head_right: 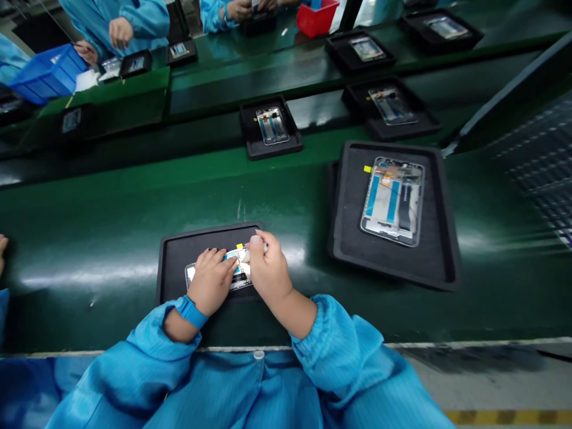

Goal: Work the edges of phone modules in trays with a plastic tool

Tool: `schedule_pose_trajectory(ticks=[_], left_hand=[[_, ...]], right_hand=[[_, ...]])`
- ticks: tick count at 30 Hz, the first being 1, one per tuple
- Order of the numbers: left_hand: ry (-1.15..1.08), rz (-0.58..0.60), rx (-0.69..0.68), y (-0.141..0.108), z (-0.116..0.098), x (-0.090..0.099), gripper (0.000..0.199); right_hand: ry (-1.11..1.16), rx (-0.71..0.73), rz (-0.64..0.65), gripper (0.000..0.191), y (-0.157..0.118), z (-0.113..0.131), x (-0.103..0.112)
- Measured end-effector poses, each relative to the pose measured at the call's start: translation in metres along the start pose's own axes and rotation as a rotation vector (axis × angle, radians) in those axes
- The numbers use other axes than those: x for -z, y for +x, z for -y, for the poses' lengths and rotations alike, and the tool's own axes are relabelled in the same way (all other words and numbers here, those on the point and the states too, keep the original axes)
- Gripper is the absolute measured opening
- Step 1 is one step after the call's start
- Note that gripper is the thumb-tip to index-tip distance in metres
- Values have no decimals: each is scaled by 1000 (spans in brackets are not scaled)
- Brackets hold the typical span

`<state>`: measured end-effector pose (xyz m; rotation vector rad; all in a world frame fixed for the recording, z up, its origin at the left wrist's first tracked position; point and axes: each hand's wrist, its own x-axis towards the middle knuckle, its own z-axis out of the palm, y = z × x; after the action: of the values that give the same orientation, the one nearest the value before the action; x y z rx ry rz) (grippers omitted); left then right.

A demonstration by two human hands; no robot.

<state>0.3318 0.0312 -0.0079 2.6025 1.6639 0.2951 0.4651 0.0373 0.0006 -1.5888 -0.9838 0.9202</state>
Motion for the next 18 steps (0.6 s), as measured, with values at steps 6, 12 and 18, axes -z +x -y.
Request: schedule_pose_trajectory(ticks=[6, 12, 18], left_hand=[[27, -23, -8, 0, -5, -2, 22], [12, -24, -14, 1, -5, -1, 20], [-21, -13, 3, 1, -5, 0, 22]], right_hand=[[-151, 164, -3, 32, 1, -4, -3], [-205, 255, 40, 26, -1, -7, -3], [-272, 398, 131, 23, 2, 2, -4]])
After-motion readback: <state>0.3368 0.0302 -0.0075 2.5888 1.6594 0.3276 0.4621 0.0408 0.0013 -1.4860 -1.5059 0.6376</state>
